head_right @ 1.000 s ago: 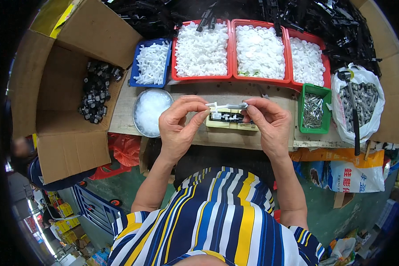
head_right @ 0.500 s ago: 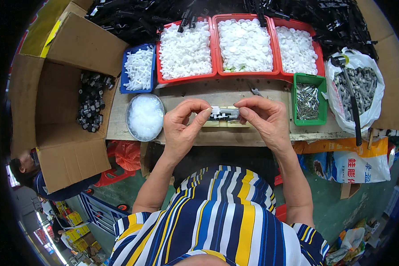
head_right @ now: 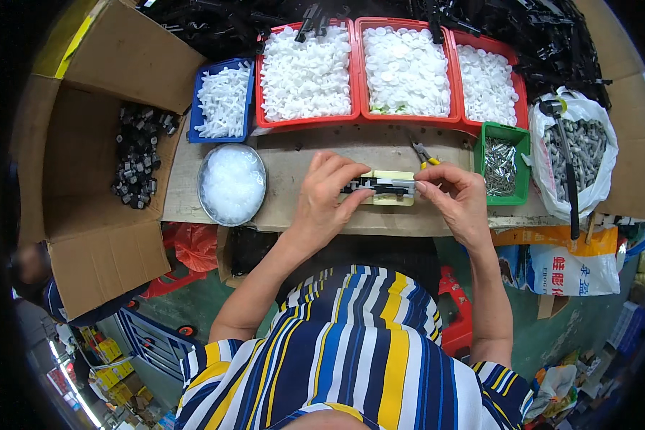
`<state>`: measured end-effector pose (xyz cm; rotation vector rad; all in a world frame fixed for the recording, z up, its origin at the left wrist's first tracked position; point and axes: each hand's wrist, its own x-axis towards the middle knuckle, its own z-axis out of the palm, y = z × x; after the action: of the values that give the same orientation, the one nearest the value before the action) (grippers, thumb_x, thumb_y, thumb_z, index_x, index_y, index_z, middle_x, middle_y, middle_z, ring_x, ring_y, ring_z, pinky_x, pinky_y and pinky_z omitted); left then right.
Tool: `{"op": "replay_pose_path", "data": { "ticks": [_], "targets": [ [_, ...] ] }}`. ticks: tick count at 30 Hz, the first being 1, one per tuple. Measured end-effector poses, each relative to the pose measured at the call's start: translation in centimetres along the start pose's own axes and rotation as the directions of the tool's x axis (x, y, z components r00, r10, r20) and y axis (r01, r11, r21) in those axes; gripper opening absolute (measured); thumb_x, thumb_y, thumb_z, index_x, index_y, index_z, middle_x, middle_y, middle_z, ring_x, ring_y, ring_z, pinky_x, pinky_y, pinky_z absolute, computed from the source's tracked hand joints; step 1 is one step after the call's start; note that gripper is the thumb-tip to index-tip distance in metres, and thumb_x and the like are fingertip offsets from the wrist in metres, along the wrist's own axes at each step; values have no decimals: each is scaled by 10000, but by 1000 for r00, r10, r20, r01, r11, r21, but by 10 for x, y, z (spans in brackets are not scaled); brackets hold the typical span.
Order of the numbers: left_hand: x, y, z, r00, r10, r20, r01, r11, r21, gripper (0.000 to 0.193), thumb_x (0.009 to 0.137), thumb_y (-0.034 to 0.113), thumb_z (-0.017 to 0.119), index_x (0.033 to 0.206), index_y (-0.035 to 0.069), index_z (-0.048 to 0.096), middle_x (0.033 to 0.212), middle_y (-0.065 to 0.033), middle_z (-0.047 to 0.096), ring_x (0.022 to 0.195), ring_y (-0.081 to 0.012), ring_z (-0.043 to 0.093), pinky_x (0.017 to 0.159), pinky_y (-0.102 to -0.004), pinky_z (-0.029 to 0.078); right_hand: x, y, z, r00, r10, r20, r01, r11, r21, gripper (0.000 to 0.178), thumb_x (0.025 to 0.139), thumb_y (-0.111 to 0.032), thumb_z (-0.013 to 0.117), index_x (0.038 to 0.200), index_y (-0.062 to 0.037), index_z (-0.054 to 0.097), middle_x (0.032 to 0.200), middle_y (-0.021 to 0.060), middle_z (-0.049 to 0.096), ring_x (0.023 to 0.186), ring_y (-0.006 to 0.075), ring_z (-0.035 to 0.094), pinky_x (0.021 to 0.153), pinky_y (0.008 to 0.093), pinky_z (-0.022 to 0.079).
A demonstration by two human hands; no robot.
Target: The person assembles small black plastic components using a wooden jig, pliers, and a hammer. They insert white plastic pieces and metal pins into the black parts, secure them with the jig, and tap them with a hammer. Finished units are placed into a cardboard box.
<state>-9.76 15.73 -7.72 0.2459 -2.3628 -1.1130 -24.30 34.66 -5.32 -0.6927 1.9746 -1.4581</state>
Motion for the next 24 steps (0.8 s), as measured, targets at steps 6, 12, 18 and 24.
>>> {"op": "replay_pose_path", "data": {
  "ticks": [6, 12, 18, 24],
  "targets": [
    [0, -2, 6, 999, -48, 2, 48, 998, -44, 257, 725, 21, 773, 962, 5, 675, 899, -109, 631, 888, -293, 557, 777, -386, 452, 3, 11, 7, 1000, 3, 28, -3, 1000, 5, 118, 874, -62, 728, 961, 18, 725, 830, 17, 688, 674, 45, 574, 592, 207, 438],
    [3, 1, 4, 997, -72, 23, 72, 997, -25, 218, 724, 15, 773, 931, 23, 704, 824, -95, 591, 814, -270, 534, 713, -371, 432, 6, 6, 17, 998, -23, 55, 28, 995, -92, 105, 859, -59, 728, 936, 12, 728, 817, 37, 671, 697, 83, 584, 613, 236, 445],
    [1, 0, 6, 1000, -19, 15, 18, 1000, 21, 152, 715, 13, 778, 858, 58, 752, 761, -77, 563, 765, -249, 528, 665, -366, 424, 12, 6, 7, 991, -82, 105, 105, 968, -228, 98, 821, -42, 733, 899, 15, 714, 782, 54, 634, 688, 123, 570, 617, 278, 446],
    [0, 2, 7, 1000, -13, 14, 12, 999, 42, 143, 719, -6, 765, 854, 39, 744, 759, -81, 561, 761, -254, 531, 668, -366, 423, 12, 7, 5, 982, -134, 135, 168, 941, -294, 109, 819, -40, 732, 887, 17, 669, 780, 79, 622, 678, 163, 589, 596, 307, 451]
  ]
}}
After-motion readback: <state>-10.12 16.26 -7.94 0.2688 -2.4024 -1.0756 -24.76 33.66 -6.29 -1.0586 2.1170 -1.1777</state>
